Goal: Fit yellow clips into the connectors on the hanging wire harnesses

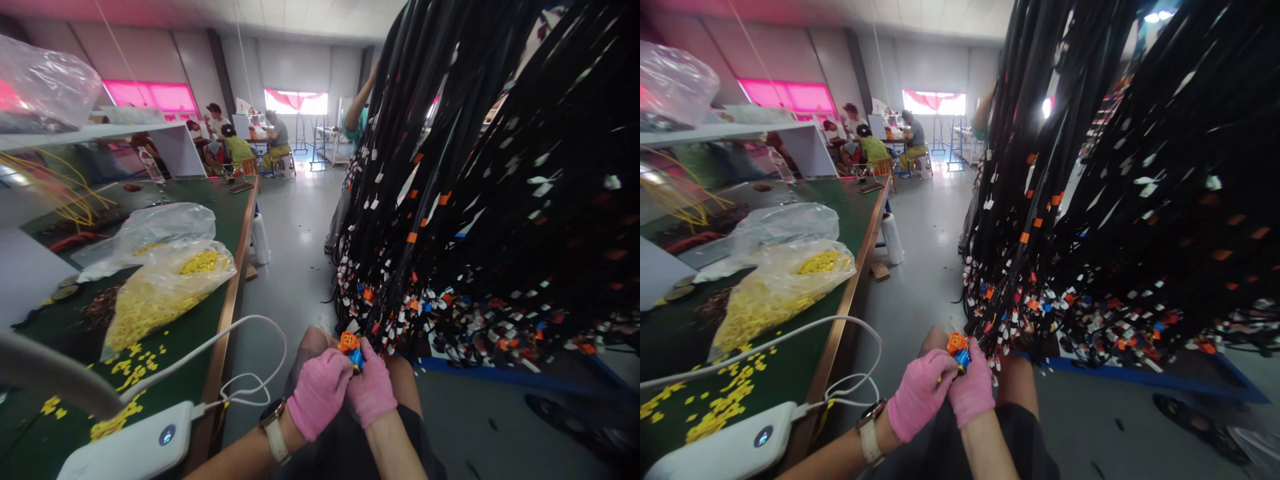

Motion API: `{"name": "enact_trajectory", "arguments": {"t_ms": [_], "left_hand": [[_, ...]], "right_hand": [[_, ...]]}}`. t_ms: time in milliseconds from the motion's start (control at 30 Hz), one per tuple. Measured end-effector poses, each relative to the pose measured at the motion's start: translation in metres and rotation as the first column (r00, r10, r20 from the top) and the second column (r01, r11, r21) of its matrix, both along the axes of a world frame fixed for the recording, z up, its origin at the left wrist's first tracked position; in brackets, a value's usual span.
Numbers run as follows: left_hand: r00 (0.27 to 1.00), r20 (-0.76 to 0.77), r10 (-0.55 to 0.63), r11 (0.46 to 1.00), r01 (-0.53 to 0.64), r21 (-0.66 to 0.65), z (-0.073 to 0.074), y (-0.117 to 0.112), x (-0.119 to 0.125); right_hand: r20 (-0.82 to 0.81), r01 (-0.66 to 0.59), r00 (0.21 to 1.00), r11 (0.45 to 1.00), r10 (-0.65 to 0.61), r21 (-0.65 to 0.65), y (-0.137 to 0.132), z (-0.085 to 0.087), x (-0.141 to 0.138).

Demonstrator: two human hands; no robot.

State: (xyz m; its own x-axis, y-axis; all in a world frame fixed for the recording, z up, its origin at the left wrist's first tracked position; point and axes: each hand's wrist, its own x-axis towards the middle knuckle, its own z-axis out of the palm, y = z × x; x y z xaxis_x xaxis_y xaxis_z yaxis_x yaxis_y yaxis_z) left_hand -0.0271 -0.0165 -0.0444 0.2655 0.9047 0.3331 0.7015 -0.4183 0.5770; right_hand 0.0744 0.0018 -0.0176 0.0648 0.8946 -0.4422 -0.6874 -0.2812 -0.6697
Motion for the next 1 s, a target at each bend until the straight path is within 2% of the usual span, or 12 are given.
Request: {"name": "enact_trajectory", "arguments": {"t_ms": [100, 200, 300, 367, 500, 600, 700, 800, 900, 1000], "left_hand": [[0.999, 0.027, 0.023, 1.000, -0.023, -0.022, -0.003, 0.000, 0.000], [0.996, 0.074, 0.050, 0.998, -0.049, -0.026, -0.006, 0.001, 0.000], [0.988, 0.141, 0.068, 0.996, -0.059, -0.069, -0.008, 0.001, 0.002], [0.967, 0.236, 0.100, 0.989, -0.070, -0.131, -0.008, 0.001, 0.003], [0.874, 0.464, 0.143, 0.961, -0.010, -0.277, 0.000, 0.003, 0.004], [0.866, 0.491, 0.100, 0.948, 0.066, -0.310, 0.003, 0.003, 0.003], [0.884, 0.459, 0.081, 0.961, 0.053, -0.273, 0.002, 0.002, 0.003], [0.884, 0.458, 0.092, 0.961, 0.041, -0.273, 0.002, 0.001, 0.003], [0.833, 0.534, 0.143, 0.933, 0.067, -0.354, 0.005, 0.002, 0.004], [0.757, 0.628, 0.179, 0.895, 0.139, -0.423, 0.007, 0.004, 0.005]], "right_hand": [[-0.204, -0.068, 0.978, 0.995, 0.052, -0.069, 0.006, -0.009, -0.003], [-0.289, -0.113, 0.954, 0.988, 0.079, -0.104, 0.010, -0.014, -0.004], [-0.378, -0.084, 0.926, 0.987, 0.028, -0.134, 0.008, -0.014, -0.005], [-0.415, -0.051, 0.910, 0.988, -0.014, -0.145, 0.006, -0.014, -0.004], [-0.481, -0.112, 0.876, 0.983, 0.028, -0.147, 0.004, -0.015, -0.002], [-0.442, -0.053, 0.897, 0.987, -0.020, -0.152, 0.004, -0.020, -0.004], [-0.305, 0.057, 0.948, 0.992, -0.088, -0.110, 0.003, -0.022, -0.009], [-0.142, 0.125, 0.980, 0.988, -0.137, -0.093, -0.002, -0.013, -0.012], [-0.060, 0.090, 0.994, 0.995, -0.092, -0.047, -0.008, 0.000, -0.008], [-0.003, 0.060, 0.998, 0.997, -0.060, 0.039, -0.012, -0.003, -0.003]]}}
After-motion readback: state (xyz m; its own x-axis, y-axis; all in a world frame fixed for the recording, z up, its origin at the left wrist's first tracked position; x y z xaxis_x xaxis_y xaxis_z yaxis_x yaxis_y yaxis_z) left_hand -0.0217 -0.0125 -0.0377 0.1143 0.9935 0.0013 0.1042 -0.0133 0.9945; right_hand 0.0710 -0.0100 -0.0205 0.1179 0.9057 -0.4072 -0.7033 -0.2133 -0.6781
